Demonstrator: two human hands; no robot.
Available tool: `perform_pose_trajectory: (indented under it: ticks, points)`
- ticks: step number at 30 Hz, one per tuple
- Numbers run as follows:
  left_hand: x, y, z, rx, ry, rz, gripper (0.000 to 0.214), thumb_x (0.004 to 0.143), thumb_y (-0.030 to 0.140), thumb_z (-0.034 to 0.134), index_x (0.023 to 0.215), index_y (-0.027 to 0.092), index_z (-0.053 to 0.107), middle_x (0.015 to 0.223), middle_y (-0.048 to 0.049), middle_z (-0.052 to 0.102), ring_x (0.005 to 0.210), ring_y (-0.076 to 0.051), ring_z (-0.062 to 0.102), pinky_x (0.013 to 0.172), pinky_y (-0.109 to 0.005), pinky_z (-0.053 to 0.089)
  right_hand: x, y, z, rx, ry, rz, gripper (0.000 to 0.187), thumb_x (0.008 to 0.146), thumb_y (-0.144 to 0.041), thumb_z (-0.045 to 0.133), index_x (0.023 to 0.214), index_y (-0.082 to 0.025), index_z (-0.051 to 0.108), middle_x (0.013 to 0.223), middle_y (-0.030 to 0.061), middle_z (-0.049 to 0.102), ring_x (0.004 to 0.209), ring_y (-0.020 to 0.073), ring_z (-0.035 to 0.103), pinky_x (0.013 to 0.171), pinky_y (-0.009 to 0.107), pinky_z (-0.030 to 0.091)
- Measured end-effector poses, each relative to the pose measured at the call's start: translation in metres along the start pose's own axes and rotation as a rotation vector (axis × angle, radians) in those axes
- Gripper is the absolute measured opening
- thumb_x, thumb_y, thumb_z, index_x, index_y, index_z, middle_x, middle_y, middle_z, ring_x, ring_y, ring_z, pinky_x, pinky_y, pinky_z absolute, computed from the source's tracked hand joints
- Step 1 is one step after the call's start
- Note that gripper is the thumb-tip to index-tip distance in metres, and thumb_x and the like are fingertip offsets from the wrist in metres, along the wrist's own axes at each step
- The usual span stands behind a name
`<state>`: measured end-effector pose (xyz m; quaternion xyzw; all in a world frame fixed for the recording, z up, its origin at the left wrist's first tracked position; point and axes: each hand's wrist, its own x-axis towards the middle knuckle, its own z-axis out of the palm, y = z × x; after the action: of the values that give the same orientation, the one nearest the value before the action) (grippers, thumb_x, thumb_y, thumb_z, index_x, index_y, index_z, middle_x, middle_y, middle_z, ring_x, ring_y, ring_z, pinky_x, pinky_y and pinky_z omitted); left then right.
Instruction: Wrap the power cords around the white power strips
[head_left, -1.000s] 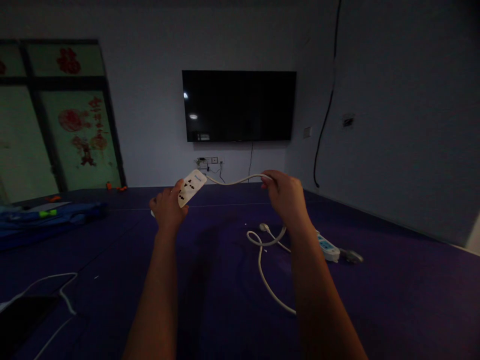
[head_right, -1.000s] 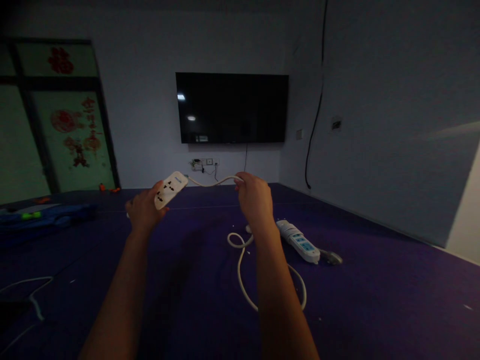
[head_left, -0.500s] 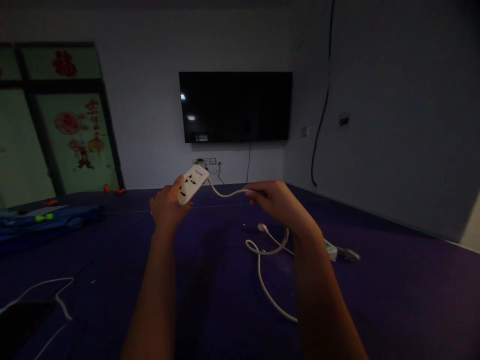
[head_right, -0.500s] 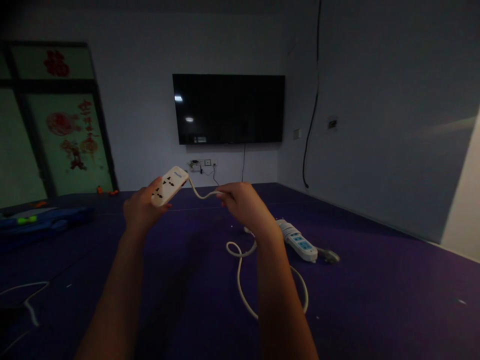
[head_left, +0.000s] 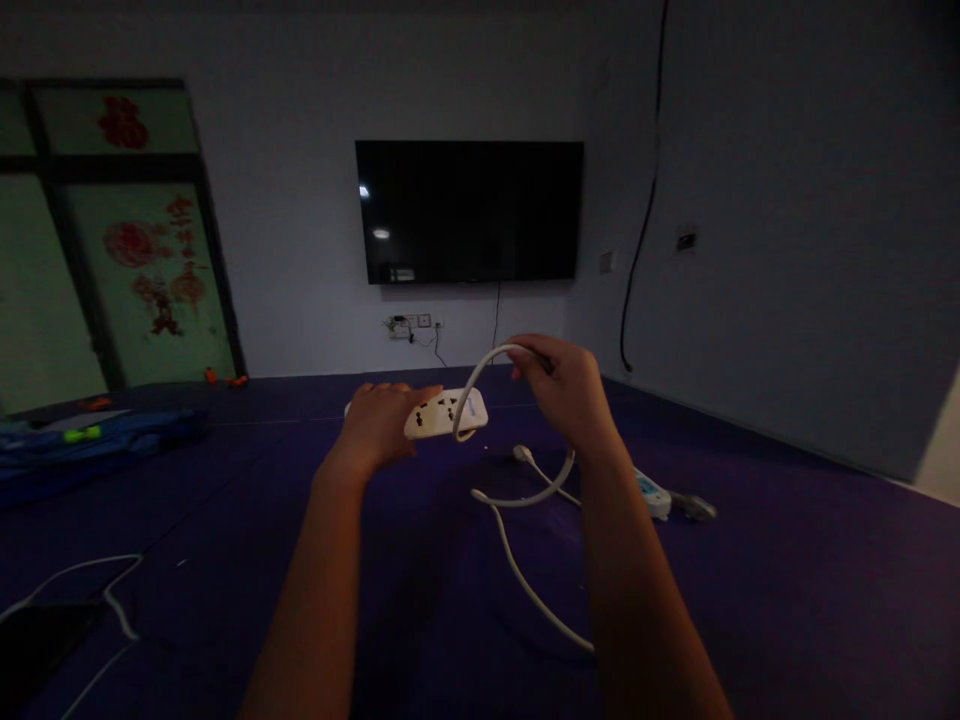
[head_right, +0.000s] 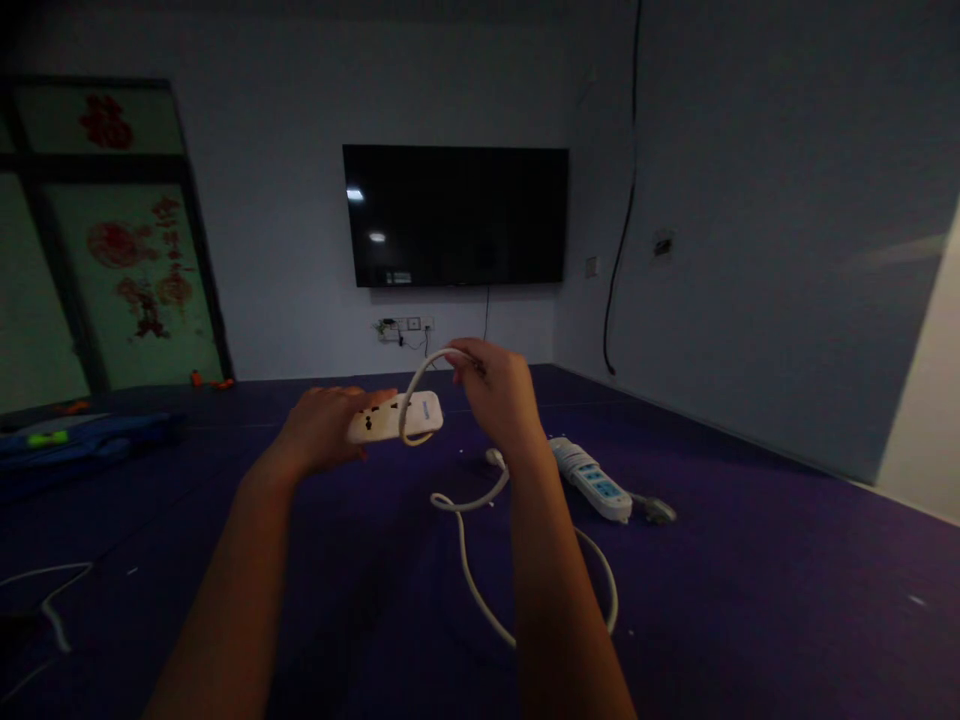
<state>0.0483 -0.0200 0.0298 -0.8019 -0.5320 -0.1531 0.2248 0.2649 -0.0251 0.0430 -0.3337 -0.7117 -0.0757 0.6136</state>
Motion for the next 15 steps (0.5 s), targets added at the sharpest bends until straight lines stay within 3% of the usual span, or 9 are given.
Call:
perform_pose_trajectory:
  ticks: [3, 8, 15]
  points:
    - [-0.008, 0.004, -0.012, -0.097, -0.04, 0.065, 0.08, 0.06, 0.019, 0.072, 0.134, 0.034, 0.045, 0.113, -0.0035, 0.066, 0.101, -0.026, 0.059, 0.087, -0.04, 0.041, 0.0, 0.014, 0.001, -0.005, 0.091, 0.037, 0.024, 0.085, -0.032, 0.052, 0.084, -0.015, 0.069, 0.057, 0.0, 0.058, 0.056, 0.0126, 0.052, 0.055, 0.023, 0.036]
    - [-0.019, 0.016, -0.03, -0.271, -0.099, 0.207, 0.072, 0.058, 0.021, 0.071, 0.127, 0.032, 0.053, 0.117, -0.0013, 0.065, 0.104, -0.024, 0.059, 0.09, -0.038, 0.042, -0.002, 0.031, 0.013, 0.056, 0.084, 0.096, 0.027, 0.083, -0.035, 0.052, 0.08, -0.014, 0.068, 0.055, 0.0002, 0.056, 0.056, 0.0136, 0.052, 0.056, 0.024, 0.036]
    - [-0.024, 0.016, -0.037, -0.536, 0.028, 0.261, 0.077, 0.059, 0.02, 0.071, 0.131, 0.032, 0.048, 0.119, -0.0029, 0.063, 0.106, -0.026, 0.058, 0.091, -0.043, 0.043, -0.003, 0.048, 0.03, 0.337, -0.037, 0.266, 0.032, 0.075, -0.045, 0.055, 0.075, -0.014, 0.065, 0.053, -0.0011, 0.052, 0.05, 0.0124, 0.048, 0.049, 0.023, 0.035]
